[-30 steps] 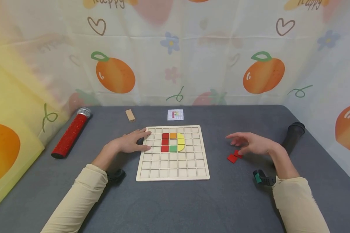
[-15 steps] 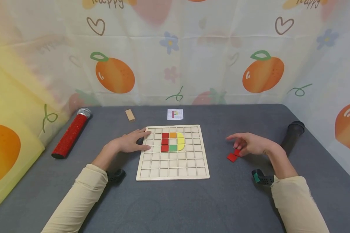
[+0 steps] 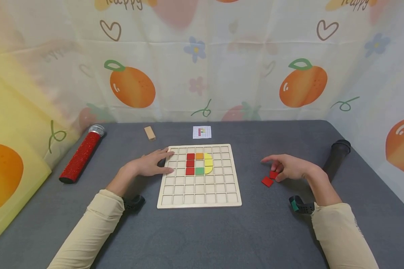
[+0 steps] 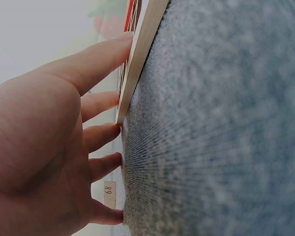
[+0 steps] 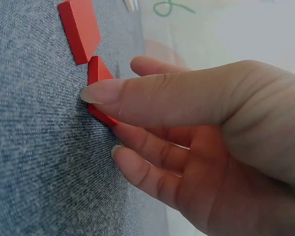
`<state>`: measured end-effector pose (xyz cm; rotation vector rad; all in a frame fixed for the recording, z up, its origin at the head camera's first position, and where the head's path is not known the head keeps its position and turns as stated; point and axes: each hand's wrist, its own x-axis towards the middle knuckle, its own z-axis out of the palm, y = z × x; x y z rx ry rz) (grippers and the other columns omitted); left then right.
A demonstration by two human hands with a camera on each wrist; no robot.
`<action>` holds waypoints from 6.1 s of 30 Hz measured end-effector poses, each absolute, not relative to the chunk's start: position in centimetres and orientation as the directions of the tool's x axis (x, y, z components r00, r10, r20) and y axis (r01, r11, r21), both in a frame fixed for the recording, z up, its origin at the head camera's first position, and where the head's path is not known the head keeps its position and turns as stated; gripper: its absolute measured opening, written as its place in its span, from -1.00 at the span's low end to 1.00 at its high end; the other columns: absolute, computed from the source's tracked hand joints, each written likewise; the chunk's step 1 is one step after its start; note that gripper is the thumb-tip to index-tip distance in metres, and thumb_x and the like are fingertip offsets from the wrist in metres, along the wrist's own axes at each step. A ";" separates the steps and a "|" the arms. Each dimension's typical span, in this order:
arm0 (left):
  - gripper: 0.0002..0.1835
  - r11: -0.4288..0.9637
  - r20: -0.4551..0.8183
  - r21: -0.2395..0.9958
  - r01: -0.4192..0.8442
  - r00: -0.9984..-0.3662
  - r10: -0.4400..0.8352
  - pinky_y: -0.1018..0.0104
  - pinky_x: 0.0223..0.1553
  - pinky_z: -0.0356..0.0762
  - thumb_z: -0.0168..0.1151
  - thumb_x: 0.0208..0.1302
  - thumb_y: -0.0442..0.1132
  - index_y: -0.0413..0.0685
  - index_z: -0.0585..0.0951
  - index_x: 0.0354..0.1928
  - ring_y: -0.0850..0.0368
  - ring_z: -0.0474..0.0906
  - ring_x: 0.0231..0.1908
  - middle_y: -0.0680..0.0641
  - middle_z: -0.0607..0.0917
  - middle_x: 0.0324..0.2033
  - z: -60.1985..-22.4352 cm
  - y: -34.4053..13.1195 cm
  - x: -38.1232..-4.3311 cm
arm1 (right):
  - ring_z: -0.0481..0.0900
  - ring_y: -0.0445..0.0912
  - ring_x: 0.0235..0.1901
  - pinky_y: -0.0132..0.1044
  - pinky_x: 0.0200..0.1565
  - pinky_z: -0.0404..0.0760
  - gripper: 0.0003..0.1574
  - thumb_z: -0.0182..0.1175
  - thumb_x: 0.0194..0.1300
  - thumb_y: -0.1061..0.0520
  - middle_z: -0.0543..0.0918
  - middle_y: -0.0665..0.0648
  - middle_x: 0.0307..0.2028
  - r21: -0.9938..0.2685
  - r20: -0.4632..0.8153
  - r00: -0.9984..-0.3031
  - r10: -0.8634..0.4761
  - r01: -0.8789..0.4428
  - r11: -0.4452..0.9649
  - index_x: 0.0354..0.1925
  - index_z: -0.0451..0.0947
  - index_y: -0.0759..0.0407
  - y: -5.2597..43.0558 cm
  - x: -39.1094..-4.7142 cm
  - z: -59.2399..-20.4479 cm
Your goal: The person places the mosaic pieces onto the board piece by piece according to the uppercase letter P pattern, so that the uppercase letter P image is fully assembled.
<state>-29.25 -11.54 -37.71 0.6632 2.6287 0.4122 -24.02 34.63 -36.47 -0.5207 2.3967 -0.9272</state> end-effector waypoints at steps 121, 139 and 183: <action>-0.16 0.861 -0.317 0.342 0.376 -0.816 0.482 -0.43 0.20 -0.19 0.09 0.31 0.21 0.05 0.07 0.50 -0.16 -0.19 0.43 -0.13 -0.07 0.47 -38.4 -11.6 -29.9 | 0.65 -0.11 -0.53 -0.32 -0.34 0.64 -0.73 0.36 0.14 0.31 0.70 0.21 -0.41 -0.890 -0.402 -0.861 -0.310 0.290 0.351 -0.15 0.61 0.35 12.5 -24.4 -38.3; -0.16 0.863 -0.321 0.340 0.375 -0.816 0.481 -0.42 0.20 -0.19 0.09 0.31 0.21 0.05 0.06 0.50 -0.17 -0.19 0.43 -0.12 -0.08 0.48 -38.3 -11.5 -29.7 | 0.61 -0.15 -0.60 -0.34 -0.43 0.62 -0.77 0.40 0.11 0.24 0.65 0.16 -0.53 -0.841 -0.362 -0.891 -0.273 0.186 0.508 -0.22 0.66 0.27 11.8 -23.8 -37.9; -0.18 0.840 -0.302 0.369 0.398 -0.803 0.513 -0.43 0.20 -0.21 0.09 0.33 0.17 0.04 0.07 0.50 -0.15 -0.19 0.43 -0.12 -0.07 0.48 -37.9 -11.8 -29.3 | 0.59 0.03 -0.14 -0.14 -0.11 0.59 -0.53 0.16 0.37 0.03 0.59 0.22 -0.03 -0.882 -0.135 -0.859 -0.495 -0.124 0.455 0.13 0.50 0.29 18.7 -24.6 -37.2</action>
